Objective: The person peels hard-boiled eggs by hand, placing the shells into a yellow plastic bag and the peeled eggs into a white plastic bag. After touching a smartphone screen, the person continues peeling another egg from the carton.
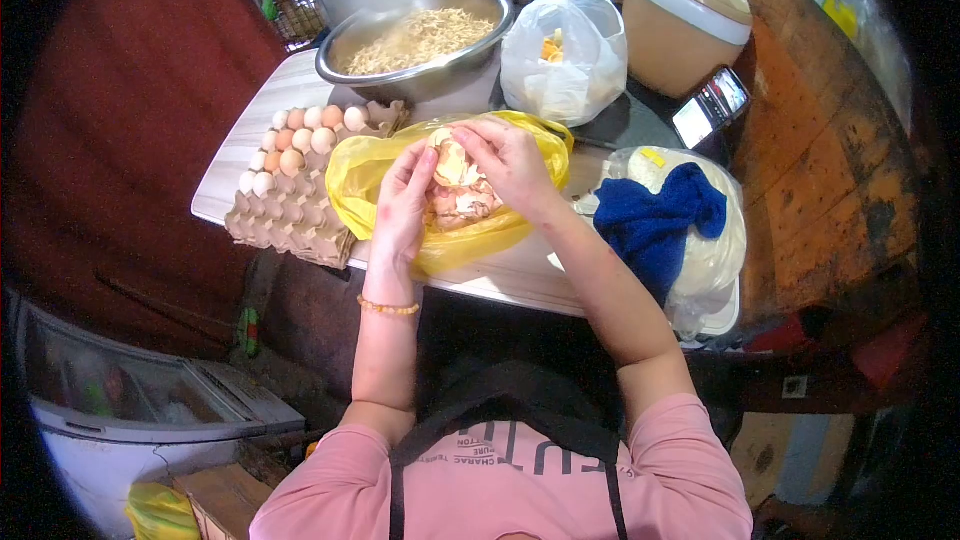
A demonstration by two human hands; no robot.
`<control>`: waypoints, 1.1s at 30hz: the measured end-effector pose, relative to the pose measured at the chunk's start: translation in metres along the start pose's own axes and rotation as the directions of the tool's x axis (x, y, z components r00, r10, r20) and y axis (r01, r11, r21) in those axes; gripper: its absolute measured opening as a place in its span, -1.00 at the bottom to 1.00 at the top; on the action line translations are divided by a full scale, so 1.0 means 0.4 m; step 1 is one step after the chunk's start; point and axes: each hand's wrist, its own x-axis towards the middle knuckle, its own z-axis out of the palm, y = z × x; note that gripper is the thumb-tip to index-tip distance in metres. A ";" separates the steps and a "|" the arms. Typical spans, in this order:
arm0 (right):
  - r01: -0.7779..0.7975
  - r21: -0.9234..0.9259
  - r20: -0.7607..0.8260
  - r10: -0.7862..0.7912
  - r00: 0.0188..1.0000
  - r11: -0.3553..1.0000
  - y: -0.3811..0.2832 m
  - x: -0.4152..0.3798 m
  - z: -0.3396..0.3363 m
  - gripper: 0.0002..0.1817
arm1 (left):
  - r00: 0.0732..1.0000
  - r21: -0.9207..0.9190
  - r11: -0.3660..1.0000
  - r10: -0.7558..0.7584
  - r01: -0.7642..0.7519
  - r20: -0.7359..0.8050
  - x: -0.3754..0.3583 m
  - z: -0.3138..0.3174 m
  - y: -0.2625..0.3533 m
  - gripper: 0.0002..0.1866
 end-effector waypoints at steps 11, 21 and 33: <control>0.223 -0.364 -0.040 -0.254 0.966 0.904 -0.010 -0.015 0.006 -0.86 | 1.000 0.036 0.999 0.016 -0.016 0.020 0.001 -0.009 -0.009 -0.72; 0.208 -0.413 -0.116 -0.278 0.954 0.887 -0.003 -0.013 0.011 -0.90 | 1.000 0.032 0.999 -0.023 0.023 0.005 0.000 -0.009 -0.011 -0.70; 0.071 -0.294 -0.076 -0.097 0.992 0.953 -0.003 -0.010 0.000 -0.78 | 1.000 -0.037 0.999 -0.006 0.006 -0.015 0.001 0.008 -0.002 -0.66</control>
